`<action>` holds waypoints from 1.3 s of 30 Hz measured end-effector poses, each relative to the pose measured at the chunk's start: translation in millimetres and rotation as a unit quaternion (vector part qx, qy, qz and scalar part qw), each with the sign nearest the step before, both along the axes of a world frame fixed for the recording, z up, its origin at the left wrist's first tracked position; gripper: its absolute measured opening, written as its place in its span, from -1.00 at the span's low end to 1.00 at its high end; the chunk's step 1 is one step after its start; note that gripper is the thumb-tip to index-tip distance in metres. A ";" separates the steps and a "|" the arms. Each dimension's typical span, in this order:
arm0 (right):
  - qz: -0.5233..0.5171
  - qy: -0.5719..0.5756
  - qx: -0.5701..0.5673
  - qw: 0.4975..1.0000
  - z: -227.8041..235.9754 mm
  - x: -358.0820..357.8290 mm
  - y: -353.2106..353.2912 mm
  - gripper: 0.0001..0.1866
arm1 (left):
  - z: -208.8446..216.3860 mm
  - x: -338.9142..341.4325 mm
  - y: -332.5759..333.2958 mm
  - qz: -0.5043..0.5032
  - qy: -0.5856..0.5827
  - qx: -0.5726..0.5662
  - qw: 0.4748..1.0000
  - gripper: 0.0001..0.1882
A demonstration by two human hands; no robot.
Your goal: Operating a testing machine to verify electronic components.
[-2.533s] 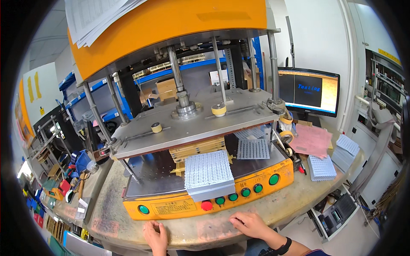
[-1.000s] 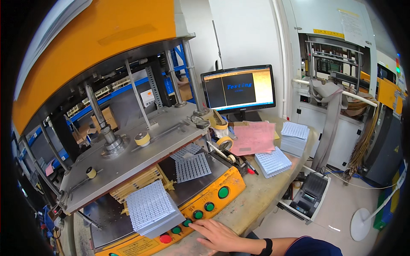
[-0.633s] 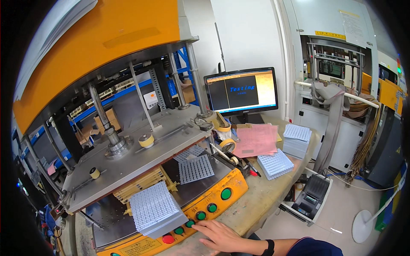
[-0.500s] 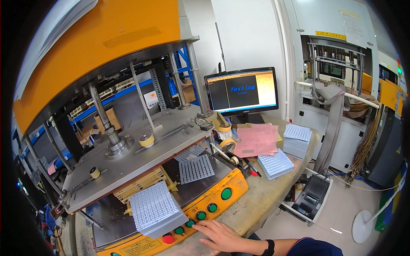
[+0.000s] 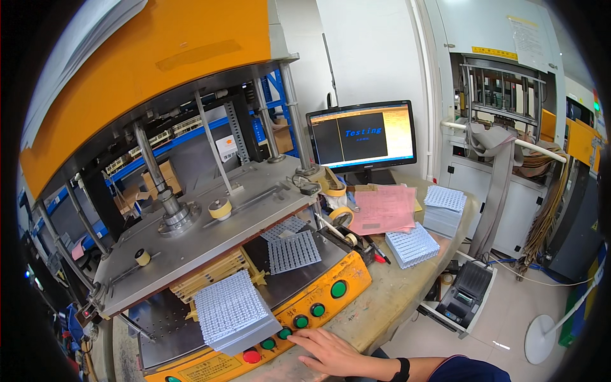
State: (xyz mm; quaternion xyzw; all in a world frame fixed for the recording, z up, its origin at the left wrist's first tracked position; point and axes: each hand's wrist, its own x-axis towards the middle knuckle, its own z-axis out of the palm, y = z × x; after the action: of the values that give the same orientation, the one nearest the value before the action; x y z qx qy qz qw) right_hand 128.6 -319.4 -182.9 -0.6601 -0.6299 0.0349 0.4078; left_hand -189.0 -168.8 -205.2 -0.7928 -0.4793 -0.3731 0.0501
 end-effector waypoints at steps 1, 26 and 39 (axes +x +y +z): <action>0.000 -0.003 0.000 1.000 -0.3 0.0 0.1 -0.48 | -1.6 -0.8 1.3 0.001 0.000 0.000 1.000 -0.71; -0.003 -0.028 0.006 1.000 -0.6 -0.4 -2.4 -0.45 | 6.0 3.9 -2.4 -0.023 -0.027 -0.016 0.999 -0.69; 0.001 -0.023 0.005 1.000 -4.7 1.5 1.5 -0.45 | 3.5 3.7 -1.1 -0.002 -0.011 0.012 1.000 -0.69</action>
State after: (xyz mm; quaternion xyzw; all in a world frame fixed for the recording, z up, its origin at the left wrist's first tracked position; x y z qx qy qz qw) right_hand 130.1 -318.0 -187.5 -0.6580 -0.6399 0.0164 0.3965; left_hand -185.3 -169.9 -201.7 -0.7887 -0.4739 -0.3878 0.0540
